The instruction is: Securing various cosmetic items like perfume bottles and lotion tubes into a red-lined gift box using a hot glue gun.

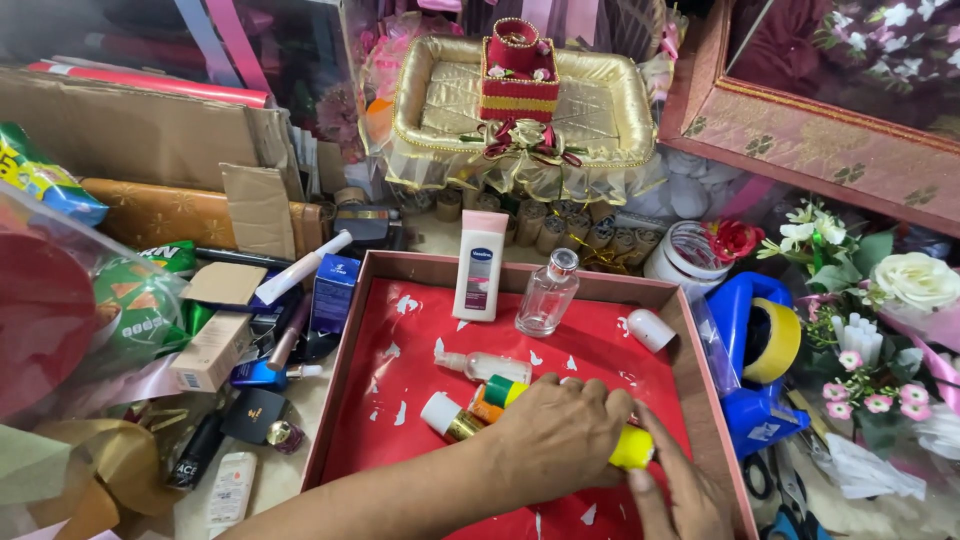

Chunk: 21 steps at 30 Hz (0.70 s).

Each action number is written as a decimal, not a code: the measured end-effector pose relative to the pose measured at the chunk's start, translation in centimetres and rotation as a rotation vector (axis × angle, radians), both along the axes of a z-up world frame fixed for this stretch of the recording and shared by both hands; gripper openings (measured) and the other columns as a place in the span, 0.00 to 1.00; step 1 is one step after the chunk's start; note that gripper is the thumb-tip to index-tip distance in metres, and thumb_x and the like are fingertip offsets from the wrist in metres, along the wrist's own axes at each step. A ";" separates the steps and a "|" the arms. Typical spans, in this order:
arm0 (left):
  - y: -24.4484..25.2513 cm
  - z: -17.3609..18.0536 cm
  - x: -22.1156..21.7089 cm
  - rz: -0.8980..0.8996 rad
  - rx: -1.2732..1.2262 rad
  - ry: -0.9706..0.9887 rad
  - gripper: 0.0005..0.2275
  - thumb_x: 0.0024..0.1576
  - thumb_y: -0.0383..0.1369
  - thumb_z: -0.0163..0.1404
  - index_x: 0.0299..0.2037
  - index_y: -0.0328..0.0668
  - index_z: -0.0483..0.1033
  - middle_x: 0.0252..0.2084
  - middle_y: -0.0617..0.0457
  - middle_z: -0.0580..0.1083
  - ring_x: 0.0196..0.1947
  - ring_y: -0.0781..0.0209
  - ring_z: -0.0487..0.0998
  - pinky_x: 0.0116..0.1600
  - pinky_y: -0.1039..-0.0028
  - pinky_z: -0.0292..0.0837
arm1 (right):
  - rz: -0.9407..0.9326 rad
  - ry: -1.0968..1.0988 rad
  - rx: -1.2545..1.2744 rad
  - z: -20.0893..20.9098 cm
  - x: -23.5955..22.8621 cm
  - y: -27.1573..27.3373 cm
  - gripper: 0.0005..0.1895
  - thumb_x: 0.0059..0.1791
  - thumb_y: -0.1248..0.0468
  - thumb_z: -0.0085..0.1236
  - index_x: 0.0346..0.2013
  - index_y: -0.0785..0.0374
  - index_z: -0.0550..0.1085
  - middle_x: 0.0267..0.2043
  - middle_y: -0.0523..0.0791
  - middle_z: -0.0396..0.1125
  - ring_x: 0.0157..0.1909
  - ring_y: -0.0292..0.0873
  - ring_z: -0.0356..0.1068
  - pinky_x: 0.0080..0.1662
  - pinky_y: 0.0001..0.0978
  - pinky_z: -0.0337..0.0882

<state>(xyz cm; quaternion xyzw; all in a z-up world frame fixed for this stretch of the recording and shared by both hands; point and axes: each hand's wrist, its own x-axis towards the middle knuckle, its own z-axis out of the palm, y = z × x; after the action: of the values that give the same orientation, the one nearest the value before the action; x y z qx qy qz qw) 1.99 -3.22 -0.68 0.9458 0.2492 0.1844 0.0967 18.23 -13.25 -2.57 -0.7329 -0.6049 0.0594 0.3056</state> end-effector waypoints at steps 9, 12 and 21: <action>3.0 4.4 -2.3 -0.043 -0.504 0.431 0.33 0.51 0.50 0.57 0.63 0.40 0.66 0.59 0.43 0.69 0.57 0.45 0.72 0.53 0.54 0.72 | -0.184 0.226 -0.791 4.0 -1.4 2.2 0.24 0.45 0.46 0.60 0.56 0.34 0.72 0.49 0.28 0.80 0.32 0.38 0.67 0.40 0.29 0.67; 6.6 6.8 -5.2 0.351 -0.616 0.356 0.23 0.59 0.50 0.54 0.61 0.54 0.72 0.60 0.58 0.73 0.59 0.58 0.74 0.58 0.63 0.75 | -0.064 0.324 -0.825 1.8 0.1 2.3 0.24 0.47 0.49 0.62 0.57 0.40 0.68 0.56 0.34 0.76 0.27 0.38 0.66 0.34 0.29 0.68; 16.0 -4.7 -9.4 0.839 -0.701 -0.004 0.30 0.50 0.58 0.57 0.54 0.43 0.75 0.53 0.41 0.78 0.55 0.40 0.77 0.54 0.54 0.72 | 0.318 -0.206 -0.629 -1.9 1.0 2.1 0.25 0.43 0.50 0.64 0.53 0.40 0.68 0.55 0.32 0.71 0.57 0.34 0.71 0.53 0.36 0.75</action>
<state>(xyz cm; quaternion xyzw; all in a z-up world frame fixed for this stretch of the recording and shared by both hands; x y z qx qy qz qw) -7.43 12.79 -5.39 0.6760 0.6515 0.1150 0.3247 19.25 -11.11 -4.46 -0.6898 -0.6912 0.2153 -0.0101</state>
